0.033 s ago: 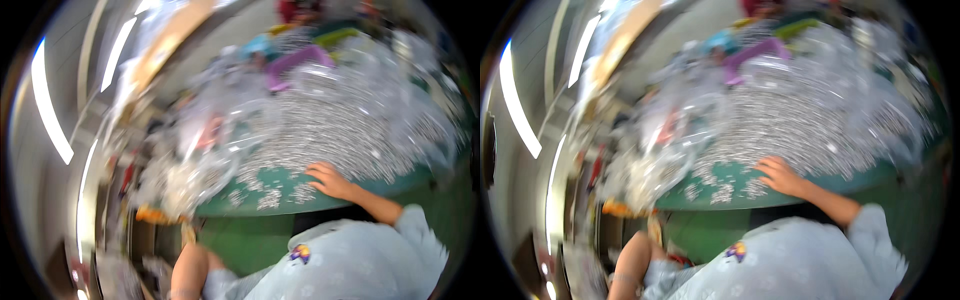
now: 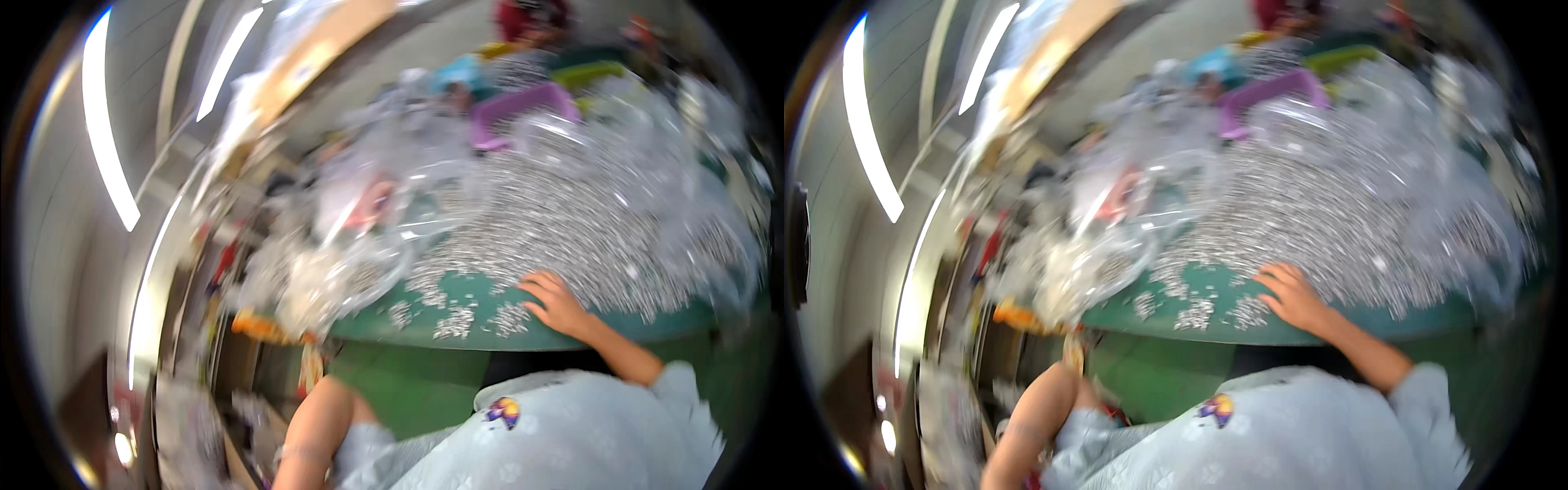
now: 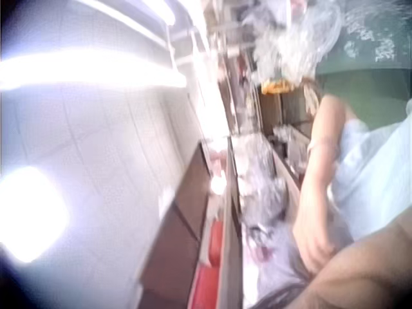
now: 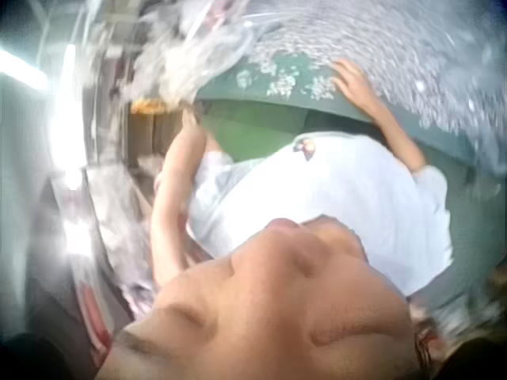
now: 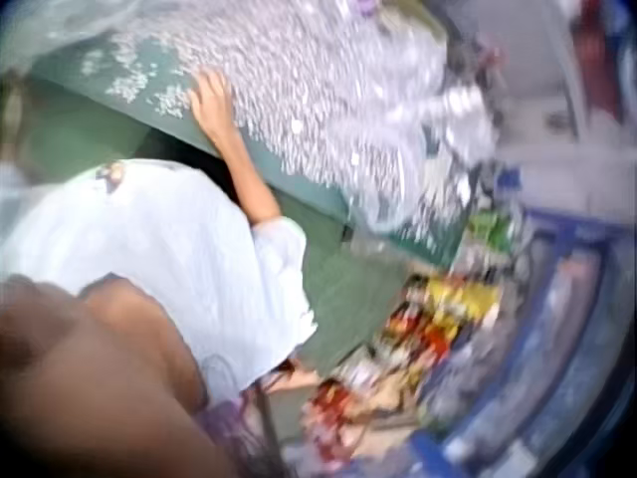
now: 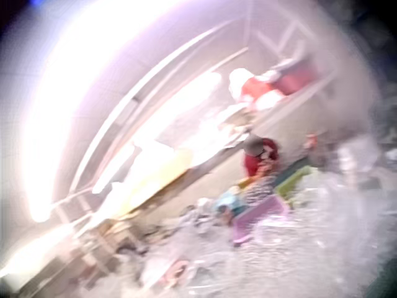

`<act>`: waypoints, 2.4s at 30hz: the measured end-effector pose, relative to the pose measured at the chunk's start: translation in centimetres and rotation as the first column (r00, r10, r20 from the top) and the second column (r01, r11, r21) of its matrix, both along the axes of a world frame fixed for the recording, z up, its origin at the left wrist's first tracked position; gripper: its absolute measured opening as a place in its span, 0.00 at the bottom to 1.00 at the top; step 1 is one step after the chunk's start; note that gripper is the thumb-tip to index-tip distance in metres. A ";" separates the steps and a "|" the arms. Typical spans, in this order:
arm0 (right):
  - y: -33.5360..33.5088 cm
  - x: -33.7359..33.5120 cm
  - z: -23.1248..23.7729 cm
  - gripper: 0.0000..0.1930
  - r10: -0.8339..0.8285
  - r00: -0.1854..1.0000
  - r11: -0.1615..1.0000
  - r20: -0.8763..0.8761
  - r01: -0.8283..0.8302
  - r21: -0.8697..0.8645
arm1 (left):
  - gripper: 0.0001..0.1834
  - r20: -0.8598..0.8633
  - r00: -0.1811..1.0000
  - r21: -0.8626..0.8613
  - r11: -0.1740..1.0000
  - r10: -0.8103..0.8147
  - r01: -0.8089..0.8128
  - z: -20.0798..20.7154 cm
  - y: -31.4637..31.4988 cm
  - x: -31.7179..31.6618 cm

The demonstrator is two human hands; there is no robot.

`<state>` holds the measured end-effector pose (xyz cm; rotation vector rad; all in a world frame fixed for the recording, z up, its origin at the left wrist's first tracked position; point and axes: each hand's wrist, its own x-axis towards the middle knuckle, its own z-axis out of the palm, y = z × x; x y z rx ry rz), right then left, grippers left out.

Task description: The person sorts a large quantity of small silver metal fasteners on a green workbench by hand, picking them from a central pile and organizing them into smaller groups.

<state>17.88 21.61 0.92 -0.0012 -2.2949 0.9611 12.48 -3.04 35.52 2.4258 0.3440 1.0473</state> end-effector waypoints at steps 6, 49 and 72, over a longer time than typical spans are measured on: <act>1.6 1.1 -1.5 0.18 -0.228 0.970 0.974 -0.081 0.228 -0.005 | 0.17 0.323 0.927 -0.075 0.982 0.190 -0.175 -6.9 3.5 -0.3; -0.1 -14.7 1.0 0.10 -0.065 0.930 0.789 0.363 -0.175 0.589 | 0.19 -0.208 -0.418 -0.251 -0.462 0.884 -0.851 -34.9 0.2 -17.9; -4.5 -19.9 1.9 0.18 0.071 0.940 0.977 0.333 -0.133 0.166 | 0.05 -0.251 -0.478 -0.614 -0.520 0.842 -0.594 -35.2 0.8 -17.2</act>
